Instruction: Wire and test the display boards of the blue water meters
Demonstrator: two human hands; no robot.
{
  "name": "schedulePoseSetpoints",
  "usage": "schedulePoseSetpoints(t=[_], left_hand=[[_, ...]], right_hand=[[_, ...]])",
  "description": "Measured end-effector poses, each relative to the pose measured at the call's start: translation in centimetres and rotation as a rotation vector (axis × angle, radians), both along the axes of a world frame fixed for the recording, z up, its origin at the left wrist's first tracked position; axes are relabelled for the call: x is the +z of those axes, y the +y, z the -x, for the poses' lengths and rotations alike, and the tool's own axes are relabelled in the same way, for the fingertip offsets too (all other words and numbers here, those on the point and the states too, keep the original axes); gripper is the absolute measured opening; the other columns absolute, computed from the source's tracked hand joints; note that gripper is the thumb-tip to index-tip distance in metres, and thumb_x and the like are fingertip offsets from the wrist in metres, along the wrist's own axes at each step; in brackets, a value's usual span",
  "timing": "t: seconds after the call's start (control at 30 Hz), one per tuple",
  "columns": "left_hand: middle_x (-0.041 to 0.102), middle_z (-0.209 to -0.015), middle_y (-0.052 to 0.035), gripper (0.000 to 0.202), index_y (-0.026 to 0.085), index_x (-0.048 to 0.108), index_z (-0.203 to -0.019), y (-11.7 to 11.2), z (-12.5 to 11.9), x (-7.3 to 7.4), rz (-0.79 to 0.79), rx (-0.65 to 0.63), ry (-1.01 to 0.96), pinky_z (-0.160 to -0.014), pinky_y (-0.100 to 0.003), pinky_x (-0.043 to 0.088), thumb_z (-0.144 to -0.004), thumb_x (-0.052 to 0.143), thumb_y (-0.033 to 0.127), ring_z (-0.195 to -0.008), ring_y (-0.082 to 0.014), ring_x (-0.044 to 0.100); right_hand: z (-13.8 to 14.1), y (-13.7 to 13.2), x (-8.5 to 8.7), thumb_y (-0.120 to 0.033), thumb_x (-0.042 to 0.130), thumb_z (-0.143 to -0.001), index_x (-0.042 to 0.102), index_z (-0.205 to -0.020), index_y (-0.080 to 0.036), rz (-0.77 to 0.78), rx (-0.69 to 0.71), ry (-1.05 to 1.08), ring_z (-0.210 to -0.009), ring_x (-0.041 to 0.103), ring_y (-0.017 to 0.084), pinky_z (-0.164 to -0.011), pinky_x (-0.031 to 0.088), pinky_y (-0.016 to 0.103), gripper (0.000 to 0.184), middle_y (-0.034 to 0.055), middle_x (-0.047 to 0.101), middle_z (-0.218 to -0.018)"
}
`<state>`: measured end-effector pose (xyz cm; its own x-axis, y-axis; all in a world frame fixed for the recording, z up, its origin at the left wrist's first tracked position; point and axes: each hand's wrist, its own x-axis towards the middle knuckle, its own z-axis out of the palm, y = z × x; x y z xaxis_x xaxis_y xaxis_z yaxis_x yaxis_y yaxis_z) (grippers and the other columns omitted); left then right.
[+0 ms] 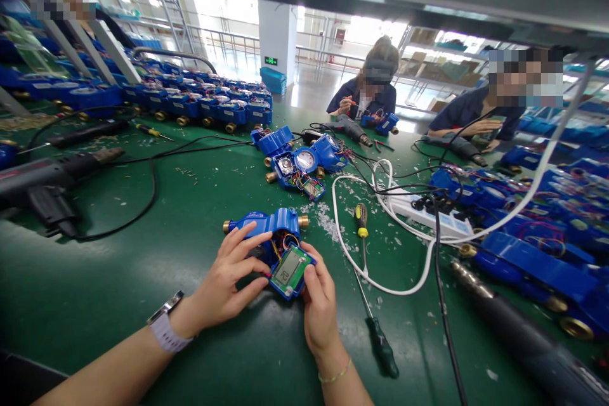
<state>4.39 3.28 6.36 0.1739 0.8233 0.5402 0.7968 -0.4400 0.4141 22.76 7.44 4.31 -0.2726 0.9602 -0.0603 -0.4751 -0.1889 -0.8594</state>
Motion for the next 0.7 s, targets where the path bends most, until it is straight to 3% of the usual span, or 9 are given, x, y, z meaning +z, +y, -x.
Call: schedulePoseSetpoints(t=[0.23,0.5,0.6,0.7], left_hand=[[0.050,-0.141,-0.0042,0.025,0.024,0.070,-0.093,0.1,0.0,-0.1,0.000,0.002,0.005,-0.115,-0.057,0.023,-0.093,0.047,0.015,-0.141,-0.0294,0.028],[0.052,-0.139,-0.0062,0.020,0.023,0.065,-0.100,0.1,0.1,-0.3,0.004,0.003,-0.014,-0.116,-0.055,0.022,-0.092,0.048,0.016,-0.141,-0.0286,0.028],[0.051,-0.139,-0.0094,0.021,0.021,0.060,-0.110,0.1,0.2,-0.3,-0.045,-0.020,-0.056,-0.115,-0.055,0.024,-0.090,0.053,0.018,-0.141,-0.0290,0.029],[0.053,-0.136,-0.0091,0.016,0.022,0.061,-0.104,0.0,0.2,-0.2,-0.101,-0.044,-0.086,-0.114,-0.054,0.026,-0.089,0.057,0.019,-0.139,-0.0289,0.032]], right_hand=[[0.2,0.1,0.4,-0.045,0.072,-0.083,0.069,-0.113,-0.023,0.096,-0.026,0.067,-0.105,0.063,0.028,-0.088,0.052,0.043,0.037,0.0057,0.070,-0.112],[0.2,0.2,0.9,-0.050,0.080,-0.072,0.072,-0.096,-0.022,0.222,-0.038,0.011,-0.070,0.064,0.021,-0.060,0.058,0.035,0.037,0.0030,0.072,-0.089],[0.2,0.3,1.1,-0.051,0.081,-0.069,0.072,-0.094,-0.022,0.242,-0.044,0.009,-0.067,0.062,0.020,-0.056,0.058,0.032,0.040,0.0032,0.072,-0.086],[0.1,0.1,1.1,-0.052,0.081,-0.070,0.072,-0.093,-0.022,0.241,-0.039,0.008,-0.067,0.062,0.019,-0.056,0.058,0.031,0.040,0.0024,0.071,-0.085]])
